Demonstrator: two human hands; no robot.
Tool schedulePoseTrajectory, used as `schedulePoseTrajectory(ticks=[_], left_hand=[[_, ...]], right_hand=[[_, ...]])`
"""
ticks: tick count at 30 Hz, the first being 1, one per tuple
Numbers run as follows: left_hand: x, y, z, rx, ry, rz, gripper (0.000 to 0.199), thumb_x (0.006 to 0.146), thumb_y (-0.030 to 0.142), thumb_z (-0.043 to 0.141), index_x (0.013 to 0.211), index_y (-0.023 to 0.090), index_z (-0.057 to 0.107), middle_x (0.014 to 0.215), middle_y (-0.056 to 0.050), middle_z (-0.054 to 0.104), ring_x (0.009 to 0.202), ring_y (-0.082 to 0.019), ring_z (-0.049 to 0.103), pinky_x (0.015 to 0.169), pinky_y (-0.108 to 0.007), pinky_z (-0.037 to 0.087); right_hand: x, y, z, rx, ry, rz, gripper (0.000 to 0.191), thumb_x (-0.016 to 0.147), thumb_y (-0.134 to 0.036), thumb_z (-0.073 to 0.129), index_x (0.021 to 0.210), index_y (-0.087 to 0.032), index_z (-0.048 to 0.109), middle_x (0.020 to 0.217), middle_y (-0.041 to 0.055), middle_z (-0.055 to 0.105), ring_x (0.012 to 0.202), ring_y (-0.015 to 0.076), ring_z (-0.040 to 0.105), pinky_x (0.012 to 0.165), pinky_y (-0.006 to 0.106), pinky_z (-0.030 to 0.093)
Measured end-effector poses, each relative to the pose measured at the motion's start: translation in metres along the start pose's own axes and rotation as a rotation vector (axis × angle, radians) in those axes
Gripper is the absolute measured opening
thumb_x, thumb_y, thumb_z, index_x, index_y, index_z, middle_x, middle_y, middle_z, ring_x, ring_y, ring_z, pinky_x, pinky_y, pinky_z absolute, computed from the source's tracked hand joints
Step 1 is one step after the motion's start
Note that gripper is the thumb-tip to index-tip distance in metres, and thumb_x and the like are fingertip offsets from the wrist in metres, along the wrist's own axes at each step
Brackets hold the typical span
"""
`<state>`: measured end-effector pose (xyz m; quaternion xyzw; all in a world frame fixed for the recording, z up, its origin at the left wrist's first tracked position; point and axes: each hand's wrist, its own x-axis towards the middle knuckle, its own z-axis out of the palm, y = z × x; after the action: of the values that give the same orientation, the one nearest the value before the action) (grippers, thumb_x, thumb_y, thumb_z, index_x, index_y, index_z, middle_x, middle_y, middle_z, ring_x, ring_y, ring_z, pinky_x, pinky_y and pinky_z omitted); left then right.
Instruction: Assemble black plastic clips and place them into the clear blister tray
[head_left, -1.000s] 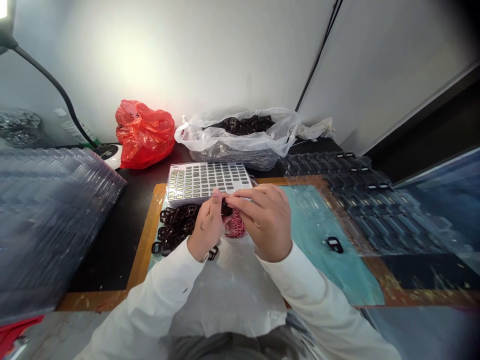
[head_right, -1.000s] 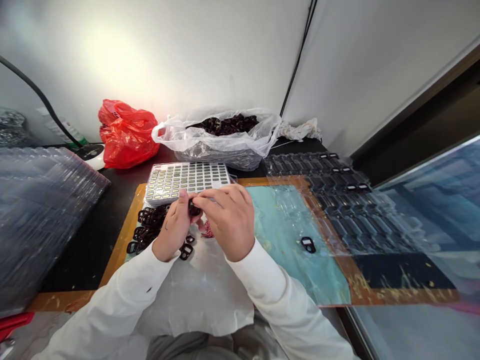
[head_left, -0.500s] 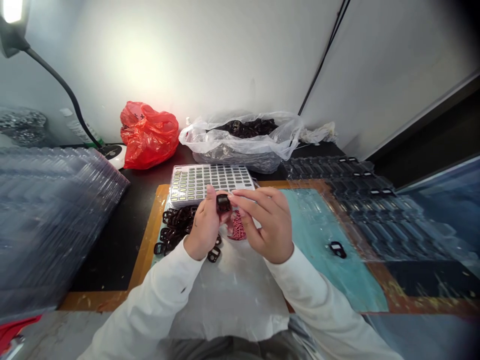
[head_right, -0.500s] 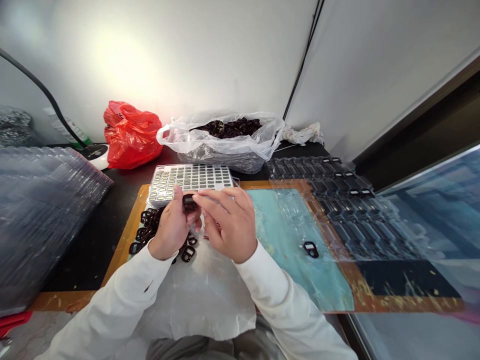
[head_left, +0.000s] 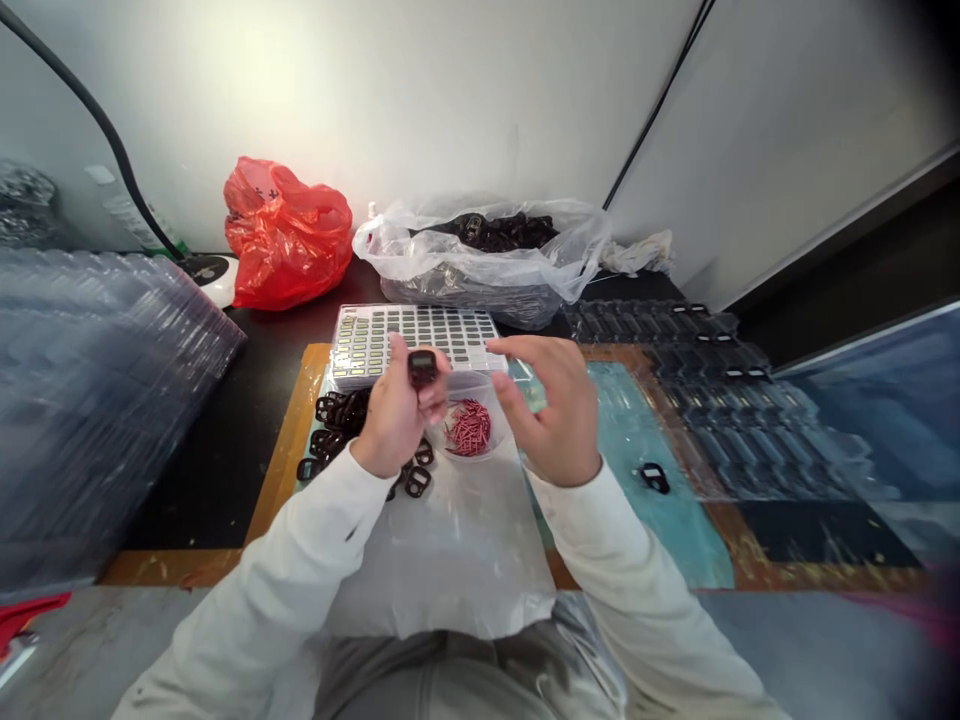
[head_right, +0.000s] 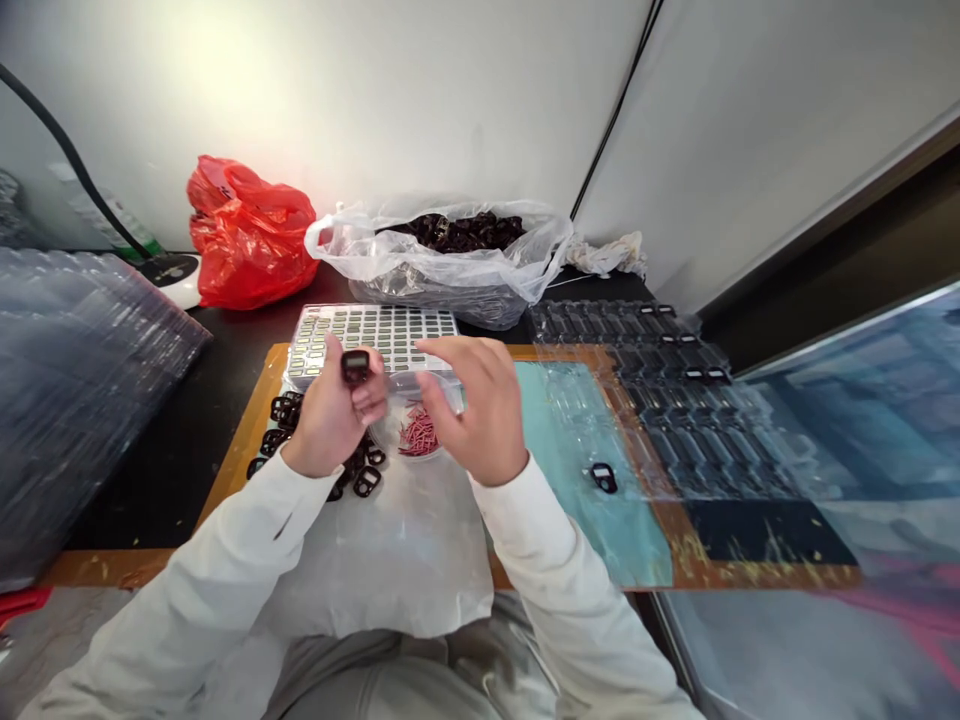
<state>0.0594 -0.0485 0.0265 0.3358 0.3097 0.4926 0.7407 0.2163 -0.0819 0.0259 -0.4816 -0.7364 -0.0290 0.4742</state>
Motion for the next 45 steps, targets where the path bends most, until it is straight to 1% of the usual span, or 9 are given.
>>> schedulePoseTrajectory(ticks=[3, 6, 11, 14, 22, 28, 35, 41, 45], left_hand=[[0.008, 0.009, -0.006, -0.118, 0.066, 0.023, 0.059, 0.093, 0.064, 0.032, 0.067, 0.015, 0.055, 0.049, 0.006, 0.019, 0.039, -0.006, 0.021, 0.036, -0.014, 0.023], [0.015, 0.017, -0.013, -0.204, 0.116, 0.06, 0.06, 0.097, 0.059, 0.025, 0.067, 0.015, 0.054, 0.049, 0.006, 0.02, 0.038, -0.006, 0.02, 0.035, -0.015, 0.021], [0.019, 0.03, -0.022, -0.268, 0.183, 0.16, 0.057, 0.097, 0.057, 0.027, 0.066, 0.016, 0.051, 0.049, 0.006, 0.021, 0.038, -0.006, 0.022, 0.035, -0.015, 0.02], [0.019, 0.032, -0.023, -0.274, 0.203, 0.166, 0.056, 0.098, 0.056, 0.029, 0.066, 0.016, 0.051, 0.049, 0.006, 0.022, 0.038, -0.006, 0.022, 0.035, -0.016, 0.019], [0.019, 0.022, -0.023, -0.283, 0.114, 0.139, 0.056, 0.097, 0.058, 0.03, 0.066, 0.016, 0.052, 0.048, 0.006, 0.021, 0.038, -0.006, 0.022, 0.036, -0.016, 0.02], [0.017, 0.02, -0.02, -0.271, 0.121, 0.124, 0.058, 0.096, 0.06, 0.031, 0.065, 0.015, 0.052, 0.048, 0.006, 0.02, 0.039, -0.006, 0.02, 0.037, -0.016, 0.019], [0.016, 0.013, -0.02, -0.237, 0.094, 0.111, 0.057, 0.092, 0.064, 0.037, 0.067, 0.016, 0.052, 0.048, 0.006, 0.021, 0.039, -0.006, 0.02, 0.037, -0.015, 0.019], [0.015, 0.007, -0.018, -0.189, 0.086, 0.11, 0.055, 0.091, 0.064, 0.041, 0.068, 0.015, 0.052, 0.049, 0.006, 0.023, 0.041, -0.006, 0.022, 0.038, -0.015, 0.021], [0.014, 0.005, -0.016, -0.159, 0.089, 0.103, 0.055, 0.09, 0.065, 0.042, 0.069, 0.016, 0.052, 0.048, 0.006, 0.023, 0.041, -0.006, 0.022, 0.038, -0.015, 0.021]], right_hand=[[-0.001, 0.013, 0.0, -0.143, -0.137, 0.04, 0.014, 0.092, -0.02, 0.056, 0.098, -0.02, 0.069, 0.093, 0.0027, 0.072, 0.087, 0.0208, 0.06, 0.081, 0.036, 0.042], [-0.004, 0.017, 0.006, -0.228, -0.319, 0.045, 0.015, 0.088, -0.02, 0.064, 0.1, -0.021, 0.071, 0.092, 0.0024, 0.073, 0.086, 0.0222, 0.058, 0.078, 0.036, 0.04], [-0.004, 0.011, 0.017, -0.267, -0.729, -0.093, 0.023, 0.08, -0.005, 0.068, 0.084, -0.026, 0.077, 0.08, 0.0005, 0.071, 0.079, 0.0192, 0.054, 0.07, 0.034, 0.034], [0.0, 0.007, 0.021, -0.348, -0.843, -0.13, 0.022, 0.078, -0.004, 0.07, 0.079, -0.025, 0.077, 0.075, 0.0017, 0.07, 0.078, 0.0197, 0.053, 0.067, 0.034, 0.03], [0.014, 0.005, 0.033, -0.432, -0.966, -0.135, 0.013, 0.078, -0.008, 0.071, 0.078, -0.02, 0.076, 0.075, 0.0048, 0.068, 0.081, 0.0213, 0.057, 0.067, 0.033, 0.029], [0.019, 0.005, 0.034, -0.473, -0.983, -0.136, 0.016, 0.076, -0.007, 0.069, 0.075, -0.021, 0.076, 0.071, 0.0047, 0.068, 0.079, 0.0223, 0.057, 0.067, 0.033, 0.029], [0.021, 0.004, 0.025, -0.383, -0.924, -0.153, 0.01, 0.08, -0.016, 0.066, 0.075, -0.02, 0.073, 0.068, 0.0055, 0.065, 0.072, 0.0193, 0.057, 0.063, 0.03, 0.029], [0.017, 0.011, 0.021, -0.244, -0.874, -0.103, 0.018, 0.081, -0.012, 0.066, 0.092, -0.024, 0.075, 0.078, 0.0032, 0.069, 0.075, 0.0171, 0.061, 0.065, 0.027, 0.034], [0.016, 0.017, 0.015, -0.14, -0.854, -0.096, 0.017, 0.081, -0.01, 0.067, 0.084, -0.024, 0.075, 0.072, 0.0005, 0.069, 0.071, 0.0165, 0.063, 0.065, 0.026, 0.04]])
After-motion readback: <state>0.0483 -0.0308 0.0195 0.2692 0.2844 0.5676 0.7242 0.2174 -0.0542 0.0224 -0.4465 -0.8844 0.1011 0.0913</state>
